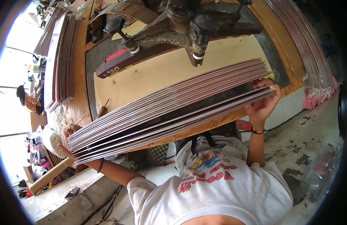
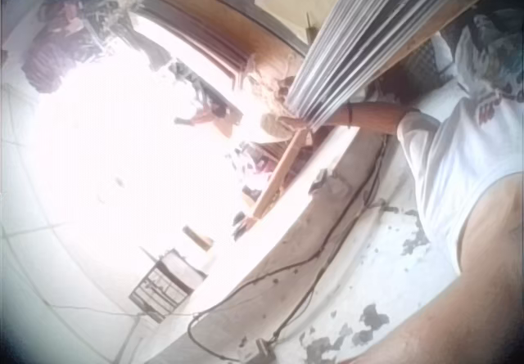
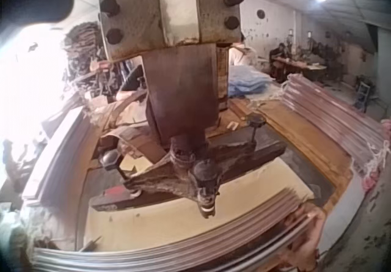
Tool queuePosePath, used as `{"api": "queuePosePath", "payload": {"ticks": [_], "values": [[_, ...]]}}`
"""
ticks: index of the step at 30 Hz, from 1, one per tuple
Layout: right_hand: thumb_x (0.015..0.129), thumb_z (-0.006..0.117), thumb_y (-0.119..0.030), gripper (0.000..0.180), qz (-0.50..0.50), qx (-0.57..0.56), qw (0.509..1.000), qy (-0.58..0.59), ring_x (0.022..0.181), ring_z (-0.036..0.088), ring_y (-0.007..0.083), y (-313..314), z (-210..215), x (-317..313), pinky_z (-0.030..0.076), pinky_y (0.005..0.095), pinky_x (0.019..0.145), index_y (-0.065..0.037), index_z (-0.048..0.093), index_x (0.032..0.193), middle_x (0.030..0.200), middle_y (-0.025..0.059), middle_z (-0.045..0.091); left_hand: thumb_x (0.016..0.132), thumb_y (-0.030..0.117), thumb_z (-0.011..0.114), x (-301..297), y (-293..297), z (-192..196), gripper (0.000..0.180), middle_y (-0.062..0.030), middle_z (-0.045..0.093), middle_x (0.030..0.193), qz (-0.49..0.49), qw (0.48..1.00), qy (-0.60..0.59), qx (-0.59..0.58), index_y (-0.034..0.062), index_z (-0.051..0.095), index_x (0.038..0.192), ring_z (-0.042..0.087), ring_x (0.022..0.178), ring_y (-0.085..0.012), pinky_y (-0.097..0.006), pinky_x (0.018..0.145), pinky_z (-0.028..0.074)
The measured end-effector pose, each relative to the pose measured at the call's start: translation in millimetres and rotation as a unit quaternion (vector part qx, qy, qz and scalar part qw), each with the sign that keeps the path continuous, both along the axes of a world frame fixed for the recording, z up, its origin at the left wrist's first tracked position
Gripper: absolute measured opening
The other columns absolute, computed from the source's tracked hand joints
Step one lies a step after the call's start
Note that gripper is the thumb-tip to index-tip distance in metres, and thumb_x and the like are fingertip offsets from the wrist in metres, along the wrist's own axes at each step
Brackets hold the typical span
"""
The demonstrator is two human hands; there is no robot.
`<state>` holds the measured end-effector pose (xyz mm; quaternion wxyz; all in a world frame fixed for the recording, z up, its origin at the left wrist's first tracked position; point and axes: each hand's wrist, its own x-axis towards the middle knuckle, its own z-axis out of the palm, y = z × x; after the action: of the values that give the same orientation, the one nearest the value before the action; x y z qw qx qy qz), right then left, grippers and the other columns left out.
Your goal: The person stacks and aligns sheets of printed cardboard packaging on a wooden work table, then lifts and organizes the entire bundle by hand.
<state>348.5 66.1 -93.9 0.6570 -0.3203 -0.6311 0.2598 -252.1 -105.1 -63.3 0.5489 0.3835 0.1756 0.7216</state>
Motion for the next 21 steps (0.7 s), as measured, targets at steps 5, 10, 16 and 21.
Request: {"api": "queuePosePath", "payload": {"ticks": [5,10,16,21], "values": [[0.071,0.092,-0.021,0.091,-0.006,-0.003,1.0,0.023,0.11,0.05,0.0215,1.2,2.0,-2.0,0.044,0.0371,0.096,-0.015,0.031,0.138,0.12,0.0095,0.049,0.093,0.073,0.045,6.8,-5.7,2.4,0.088,-0.0235,0.056,0.135,0.041,0.999,0.007,-0.013,-0.0058,0.06,0.13,0.046,0.132,-0.0321,-0.051,0.115,0.034],[0.075,0.09,-0.022,0.097,-0.02,-0.034,0.997,0.06,0.121,0.047,0.0244,7.4,3.1,-1.7,0.04,0.0404,0.107,-0.012,0.027,0.148,0.126,0.0093,0.047,0.092,0.076,0.046,9.4,-1.0,5.0,0.086,-0.0208,0.053,0.123,0.078,0.994,0.071,-0.01,-0.0043,0.055,0.123,0.046,0.117,-0.0298,-0.048,0.103,0.039],[0.077,0.09,-0.032,0.114,0.1,-0.16,0.979,0.082,0.145,0.035,0.0247,13.9,23.6,-1.1,0.029,0.0395,0.119,-0.003,0.017,0.159,0.16,0.0139,0.032,0.085,0.086,0.042,8.5,-32.9,-10.5,0.113,-0.0329,0.045,0.138,0.314,0.946,0.03,-0.077,-0.009,0.032,0.146,0.045,0.131,-0.0431,-0.057,0.111,0.038],[0.071,0.091,-0.042,0.119,0.109,-0.159,0.981,-0.013,0.147,0.033,0.0257,13.1,18.3,-1.8,0.023,0.0397,0.121,0.002,0.022,0.157,0.164,0.0154,0.029,0.077,0.094,0.039,51.4,-19.7,-3.7,0.132,-0.041,0.021,0.155,0.346,0.925,0.124,-0.093,-0.0082,0.013,0.156,0.028,0.145,-0.0503,-0.063,0.116,0.03]]}}
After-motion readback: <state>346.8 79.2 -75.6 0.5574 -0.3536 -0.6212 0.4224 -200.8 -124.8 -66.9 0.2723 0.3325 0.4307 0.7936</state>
